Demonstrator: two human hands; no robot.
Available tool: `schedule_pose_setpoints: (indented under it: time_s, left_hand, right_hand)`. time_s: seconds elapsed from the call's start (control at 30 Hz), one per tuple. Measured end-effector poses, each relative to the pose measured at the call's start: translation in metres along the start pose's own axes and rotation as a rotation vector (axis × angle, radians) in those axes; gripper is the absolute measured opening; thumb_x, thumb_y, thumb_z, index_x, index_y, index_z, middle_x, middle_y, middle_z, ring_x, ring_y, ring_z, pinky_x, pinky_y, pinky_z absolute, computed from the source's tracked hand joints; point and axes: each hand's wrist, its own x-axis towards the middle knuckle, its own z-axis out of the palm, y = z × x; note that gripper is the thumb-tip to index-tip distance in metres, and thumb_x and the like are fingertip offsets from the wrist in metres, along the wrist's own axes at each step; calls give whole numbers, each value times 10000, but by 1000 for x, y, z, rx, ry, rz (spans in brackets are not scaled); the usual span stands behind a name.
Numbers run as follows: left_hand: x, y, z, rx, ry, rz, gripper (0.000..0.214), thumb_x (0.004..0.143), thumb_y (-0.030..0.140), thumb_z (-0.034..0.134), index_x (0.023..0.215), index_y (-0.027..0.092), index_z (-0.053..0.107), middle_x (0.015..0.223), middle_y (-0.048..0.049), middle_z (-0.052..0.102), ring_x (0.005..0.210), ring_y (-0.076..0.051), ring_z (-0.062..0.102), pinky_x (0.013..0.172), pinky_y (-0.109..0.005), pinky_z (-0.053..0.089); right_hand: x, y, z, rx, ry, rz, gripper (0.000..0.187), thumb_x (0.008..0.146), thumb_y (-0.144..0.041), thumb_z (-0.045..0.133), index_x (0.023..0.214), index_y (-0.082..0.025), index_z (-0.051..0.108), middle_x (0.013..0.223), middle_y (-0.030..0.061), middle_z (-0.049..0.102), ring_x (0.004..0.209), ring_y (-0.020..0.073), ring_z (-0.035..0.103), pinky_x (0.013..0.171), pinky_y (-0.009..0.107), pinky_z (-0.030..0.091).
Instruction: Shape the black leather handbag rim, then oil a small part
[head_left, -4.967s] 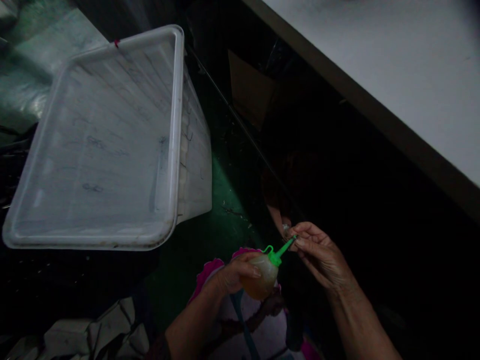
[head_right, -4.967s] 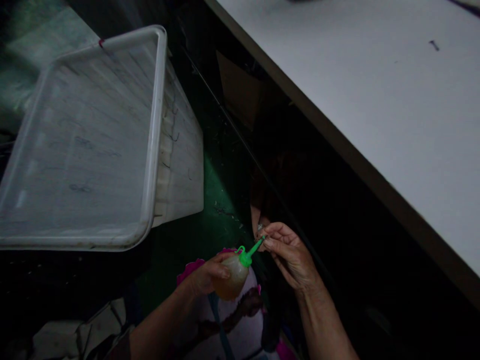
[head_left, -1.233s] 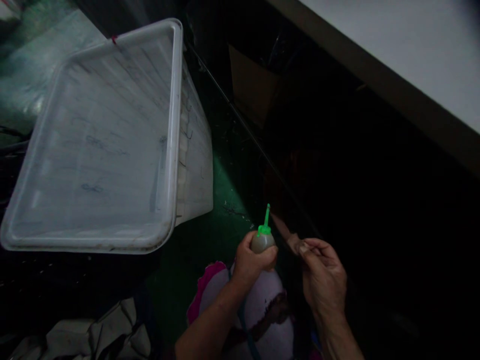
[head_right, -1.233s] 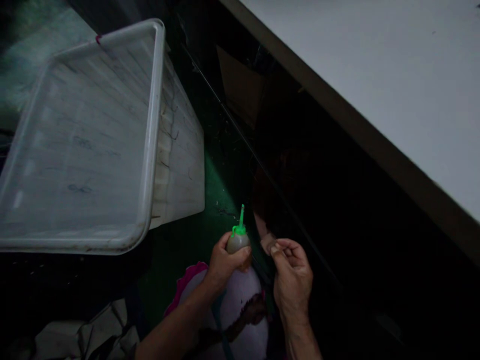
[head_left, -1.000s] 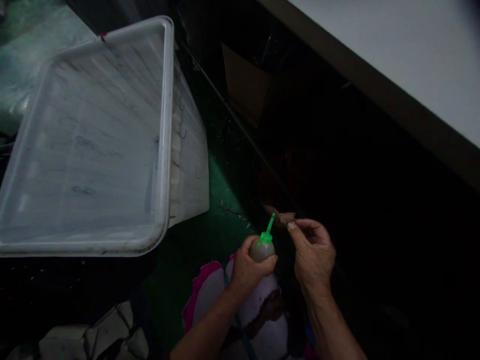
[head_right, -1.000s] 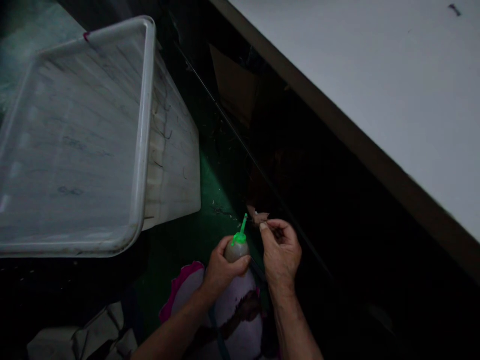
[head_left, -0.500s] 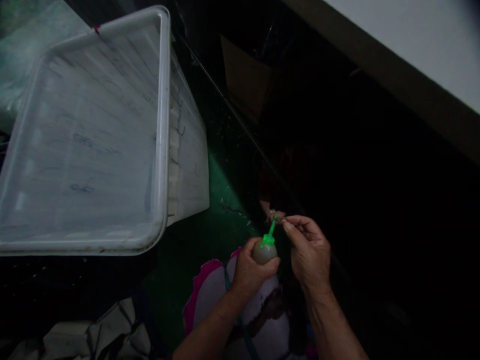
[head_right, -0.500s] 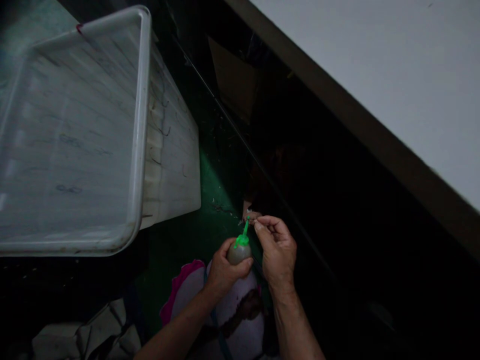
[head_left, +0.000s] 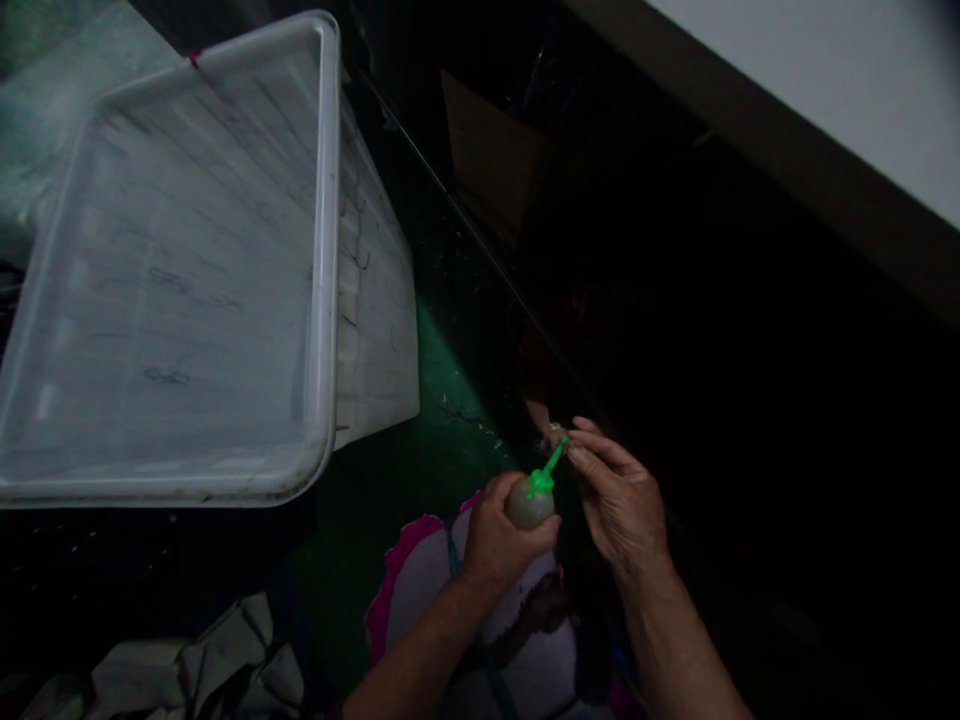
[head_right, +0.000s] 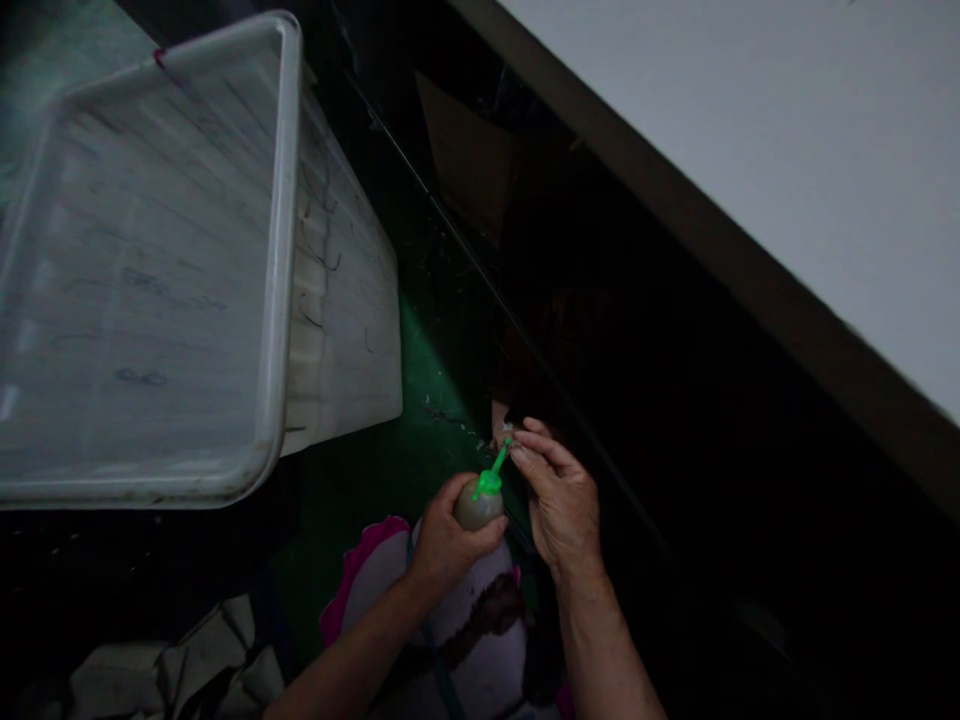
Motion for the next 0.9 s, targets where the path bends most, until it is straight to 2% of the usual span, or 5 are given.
schedule_pose_setpoints:
  time_s: [0.13,0.3,0.43,0.73,0.9]
  left_hand:
    - [0,3,-4,133,41,91,429,626,259,742,1033,220,612,1005,2,637,958,-186,588,889,-328,469]
    - [-3,11,-12,206,20,110,422,639,276,745,1039,234,617,978,2,623,921,-175,582,872,-320,479]
    - [-7,18,-19,283,36,113,442,668,282,721,1091,227,607,994,-20,596,910,-187,585,870,-335,491]
    - [-20,47,-35,551,89,187,357,755,297,640,1108,261,599,976,-30,559,870,-220,604,755,-338,512]
    - [-29,59,-39,549,84,144,398,744,309,645,1135,262,591,994,-36,566,873,-216,599,755,-323,489]
  right_hand:
    - [2,-7,-9,-10,-121,66,299,525,-280,903,763,-176,753,1214,44,584,1013,196,629,879,209,540]
    - [-1,-18,-13,-42,-196,93,268,537,-271,898,719,-161,735,1001,42,618,913,152,633,831,176,537]
    - [-5,-25,-11,-65,-227,88,249,550,-273,890,691,-153,723,949,40,624,890,140,621,809,167,527]
    - [-20,-43,1,-36,-128,112,319,457,-309,899,661,-155,709,856,31,635,814,126,599,734,164,503]
    - [-27,-41,9,-9,-62,47,263,482,-284,834,661,-150,695,757,22,620,757,104,564,738,173,472]
